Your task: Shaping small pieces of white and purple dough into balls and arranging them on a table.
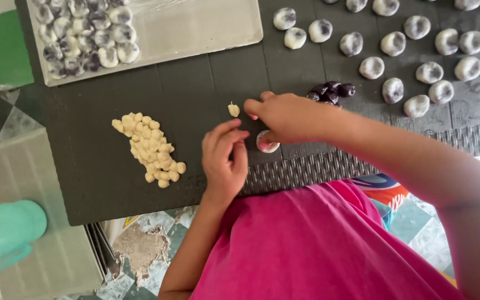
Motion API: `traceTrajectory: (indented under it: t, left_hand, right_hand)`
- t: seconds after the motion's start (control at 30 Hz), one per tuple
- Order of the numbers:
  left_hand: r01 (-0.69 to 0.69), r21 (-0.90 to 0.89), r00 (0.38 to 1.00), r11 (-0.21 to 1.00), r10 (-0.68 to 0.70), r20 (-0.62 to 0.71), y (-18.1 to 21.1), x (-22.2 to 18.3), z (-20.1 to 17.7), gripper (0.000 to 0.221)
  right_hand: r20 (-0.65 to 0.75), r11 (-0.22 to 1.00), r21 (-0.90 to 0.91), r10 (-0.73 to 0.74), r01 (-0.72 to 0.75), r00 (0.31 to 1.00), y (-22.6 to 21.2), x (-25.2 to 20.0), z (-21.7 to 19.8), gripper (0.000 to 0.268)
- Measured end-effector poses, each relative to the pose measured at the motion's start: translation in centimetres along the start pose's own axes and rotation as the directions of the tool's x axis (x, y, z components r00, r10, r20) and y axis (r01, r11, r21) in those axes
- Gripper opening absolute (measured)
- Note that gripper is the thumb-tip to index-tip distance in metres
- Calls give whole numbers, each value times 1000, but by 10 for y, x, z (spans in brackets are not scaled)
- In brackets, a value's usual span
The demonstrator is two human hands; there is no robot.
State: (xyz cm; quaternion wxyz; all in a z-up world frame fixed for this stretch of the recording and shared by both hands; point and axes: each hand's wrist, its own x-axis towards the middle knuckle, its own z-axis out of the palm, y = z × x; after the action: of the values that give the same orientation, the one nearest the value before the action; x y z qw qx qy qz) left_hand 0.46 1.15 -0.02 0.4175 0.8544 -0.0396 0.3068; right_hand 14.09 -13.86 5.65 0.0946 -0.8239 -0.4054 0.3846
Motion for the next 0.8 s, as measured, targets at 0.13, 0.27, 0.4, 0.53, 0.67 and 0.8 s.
traceTrajectory:
  t: [0.13, 0.27, 0.4, 0.53, 0.67, 0.8]
  left_hand:
    - [0, 232, 996, 973, -22, 91, -11, 14, -8, 22]
    - [-61, 435, 977, 898, -37, 212, -16, 25, -5, 24]
    - [-136, 418, 977, 898, 53, 205, -20, 26, 2, 17]
    - [87, 85, 991, 993, -95, 92, 2, 22, -3, 21]
    - [425, -290, 902, 858, -371, 222, 26, 11, -18, 19]
    - [552, -615, 829, 563, -447, 335, 22, -8, -7, 24]
  right_hand:
    - [-190, 992, -114, -68, 47, 979, 10, -6, 32, 67]
    - [-521, 968, -209, -230, 138, 822, 37, 1, 76, 41]
    - [-635, 942, -327, -279, 77, 720, 21, -11, 96, 29]
    - [-829, 913, -336, -403, 231, 388, 30, -40, 63, 6]
    - [-908, 888, -417, -414, -193, 55, 59, -93, 3, 15]
    - [-955, 931, -282, -249, -233, 163, 106, -83, 4, 10]
